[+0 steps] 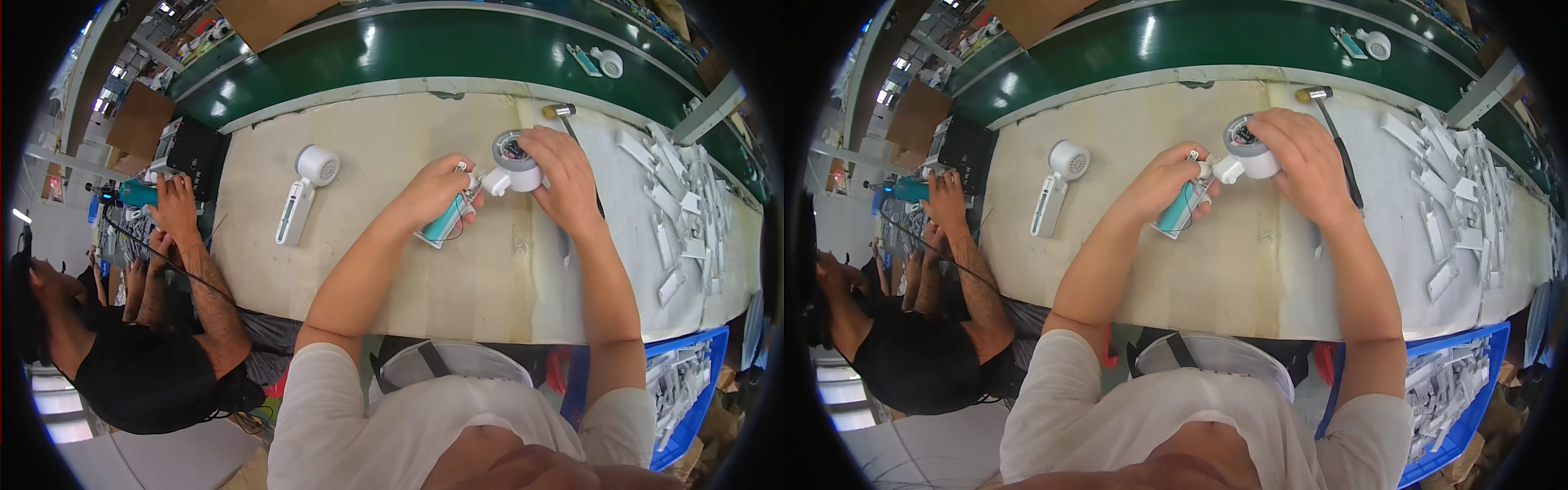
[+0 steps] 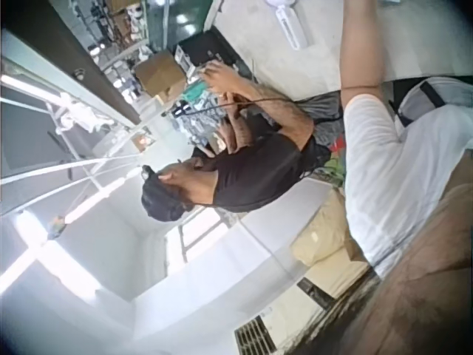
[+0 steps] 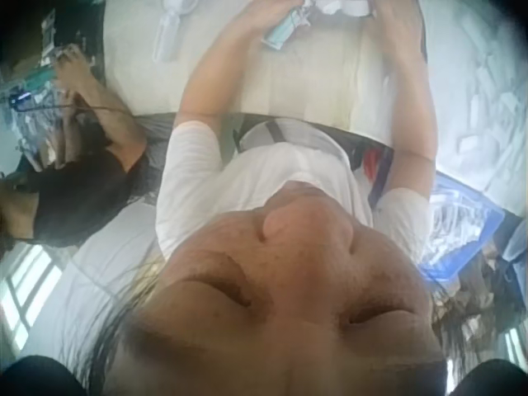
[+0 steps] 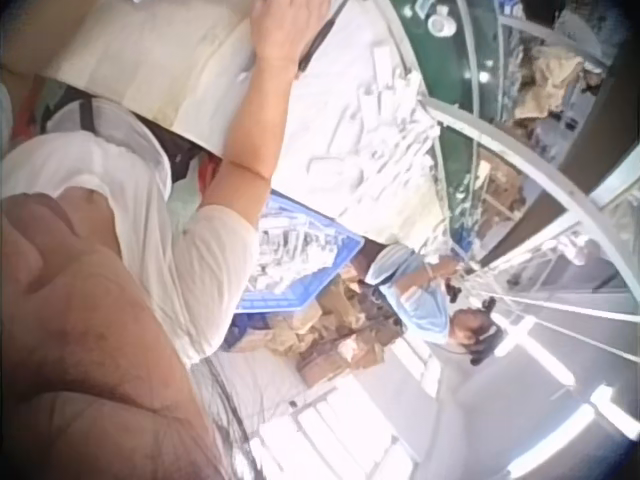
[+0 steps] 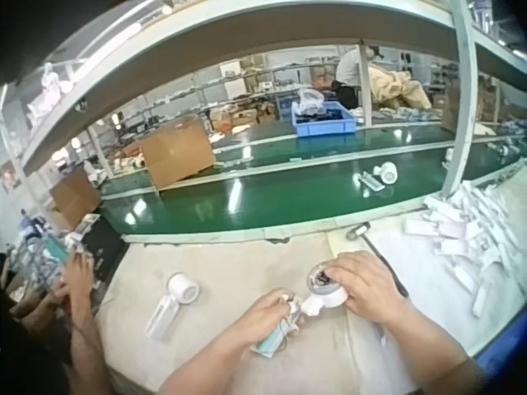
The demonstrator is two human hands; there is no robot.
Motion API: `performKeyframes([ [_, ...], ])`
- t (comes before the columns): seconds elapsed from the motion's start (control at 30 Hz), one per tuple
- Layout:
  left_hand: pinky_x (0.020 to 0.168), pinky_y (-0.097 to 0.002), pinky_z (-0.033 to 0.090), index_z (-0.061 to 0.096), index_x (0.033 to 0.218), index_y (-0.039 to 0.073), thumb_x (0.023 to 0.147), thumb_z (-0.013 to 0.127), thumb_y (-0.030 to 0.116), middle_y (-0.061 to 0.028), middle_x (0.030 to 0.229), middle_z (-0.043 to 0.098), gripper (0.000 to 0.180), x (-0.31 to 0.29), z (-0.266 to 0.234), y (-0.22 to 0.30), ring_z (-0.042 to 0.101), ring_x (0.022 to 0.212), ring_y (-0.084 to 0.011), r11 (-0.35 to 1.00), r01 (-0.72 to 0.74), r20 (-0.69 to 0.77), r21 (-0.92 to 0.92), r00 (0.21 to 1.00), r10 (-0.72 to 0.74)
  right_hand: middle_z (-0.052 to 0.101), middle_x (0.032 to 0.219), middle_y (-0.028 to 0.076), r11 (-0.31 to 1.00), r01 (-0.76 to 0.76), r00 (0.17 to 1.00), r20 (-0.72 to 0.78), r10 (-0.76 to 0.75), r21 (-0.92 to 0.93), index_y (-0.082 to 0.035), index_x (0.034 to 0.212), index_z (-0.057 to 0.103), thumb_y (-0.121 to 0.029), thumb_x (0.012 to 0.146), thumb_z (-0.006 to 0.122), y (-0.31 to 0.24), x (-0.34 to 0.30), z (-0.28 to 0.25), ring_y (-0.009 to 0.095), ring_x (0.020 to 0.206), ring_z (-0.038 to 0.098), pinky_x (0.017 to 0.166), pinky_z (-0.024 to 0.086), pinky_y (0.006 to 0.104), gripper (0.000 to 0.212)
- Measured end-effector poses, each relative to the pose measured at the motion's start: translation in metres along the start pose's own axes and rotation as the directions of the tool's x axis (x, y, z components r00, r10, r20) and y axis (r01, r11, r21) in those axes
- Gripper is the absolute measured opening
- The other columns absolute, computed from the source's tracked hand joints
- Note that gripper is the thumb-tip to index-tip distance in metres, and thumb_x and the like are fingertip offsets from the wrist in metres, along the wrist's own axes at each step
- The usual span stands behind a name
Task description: The person assembles portable fans by connecting the fan heads to the battery housings, snapping the plastic handle covers into place by hand, and setting the assembled units on the table.
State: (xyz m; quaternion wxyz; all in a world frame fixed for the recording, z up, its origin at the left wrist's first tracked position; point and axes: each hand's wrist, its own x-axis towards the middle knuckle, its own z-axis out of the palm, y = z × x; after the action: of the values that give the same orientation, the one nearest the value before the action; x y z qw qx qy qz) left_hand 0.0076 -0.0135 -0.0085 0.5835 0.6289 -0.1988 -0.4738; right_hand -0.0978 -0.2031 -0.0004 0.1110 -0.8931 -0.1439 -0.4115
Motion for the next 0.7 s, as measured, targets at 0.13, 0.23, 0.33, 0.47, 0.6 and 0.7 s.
performKeyframes([
  [0.13, 0.048, -0.0288, 0.046, 0.045, 0.096, 0.002, 0.080, 0.043, 0.012, -0.0110, 0.077, 0.058, 0.018, -0.001, 0.005, 0.003, 0.057, 0.058, -0.0162, 0.999, -0.024, 0.052, -0.045, 0.998, 0.026, 0.058, 0.101, 0.009, 1.000, 0.006, 1.000, -0.031, -0.006, -0.012, -0.008, 0.105, 0.053, 0.006, 0.051, 0.066, 0.004, -0.005, 0.000, 0.029, 0.093, 0.056, 0.079, 0.045, 0.0381, 0.057],
  [0.23, 0.048, -0.0283, 0.046, 0.045, 0.095, 0.002, 0.079, 0.046, 0.011, -0.0101, 0.076, 0.058, 0.019, -0.003, 0.009, 0.002, 0.056, 0.057, -0.0151, 1.000, -0.006, 0.030, 0.000, 1.000, 0.006, 0.058, 0.101, 0.009, 0.999, 0.002, 1.000, -0.021, -0.002, -0.038, -0.009, 0.106, 0.053, 0.005, 0.052, 0.066, 0.003, -0.007, -0.002, 0.029, 0.094, 0.056, 0.080, 0.045, 0.0382, 0.058],
  [0.33, 0.048, -0.0279, 0.046, 0.046, 0.093, 0.002, 0.078, 0.048, 0.009, -0.0095, 0.075, 0.057, 0.017, -0.002, 0.006, -0.002, 0.055, 0.057, -0.0141, 0.996, -0.070, 0.028, 0.059, 0.997, 0.068, 0.058, 0.102, 0.008, 1.000, 0.016, 1.000, 0.001, -0.016, -0.020, -0.010, 0.109, 0.052, 0.005, 0.054, 0.066, 0.004, -0.007, 0.000, 0.028, 0.095, 0.055, 0.082, 0.045, 0.0380, 0.059],
  [0.47, 0.053, -0.0299, 0.045, 0.048, 0.091, 0.000, 0.072, 0.054, 0.013, -0.0107, 0.074, 0.057, 0.024, -0.001, 0.005, -0.010, 0.055, 0.060, -0.0172, 0.927, -0.164, -0.041, 0.338, 0.981, 0.189, 0.056, 0.104, 0.008, 1.000, -0.027, 0.997, 0.067, 0.028, -0.012, -0.010, 0.111, 0.052, 0.005, 0.055, 0.066, -0.008, -0.003, -0.007, 0.028, 0.098, 0.054, 0.085, 0.044, 0.0379, 0.059],
  [0.6, 0.063, -0.0351, 0.044, 0.051, 0.090, -0.003, 0.066, 0.058, 0.017, -0.0156, 0.073, 0.057, 0.032, -0.002, 0.007, -0.008, 0.056, 0.067, -0.0265, 0.802, -0.223, -0.073, 0.554, 0.947, 0.313, 0.051, 0.113, 0.008, 0.670, -0.553, 0.830, 0.394, 0.394, 0.496, -0.008, 0.115, 0.052, 0.001, 0.064, 0.067, -0.011, -0.006, -0.016, 0.024, 0.106, 0.050, 0.089, 0.041, 0.0354, 0.054],
  [0.7, 0.063, -0.0355, 0.045, 0.051, 0.093, -0.002, 0.067, 0.057, 0.017, -0.0183, 0.076, 0.058, 0.033, 0.000, 0.015, -0.010, 0.057, 0.069, -0.0297, 0.739, -0.287, 0.061, 0.609, 0.946, 0.317, 0.048, 0.116, 0.007, 0.435, -0.600, 0.800, 0.492, 0.344, 0.671, -0.008, 0.115, 0.055, -0.005, 0.069, 0.067, -0.006, -0.010, -0.023, 0.021, 0.107, 0.048, 0.090, 0.039, 0.0323, 0.048],
])
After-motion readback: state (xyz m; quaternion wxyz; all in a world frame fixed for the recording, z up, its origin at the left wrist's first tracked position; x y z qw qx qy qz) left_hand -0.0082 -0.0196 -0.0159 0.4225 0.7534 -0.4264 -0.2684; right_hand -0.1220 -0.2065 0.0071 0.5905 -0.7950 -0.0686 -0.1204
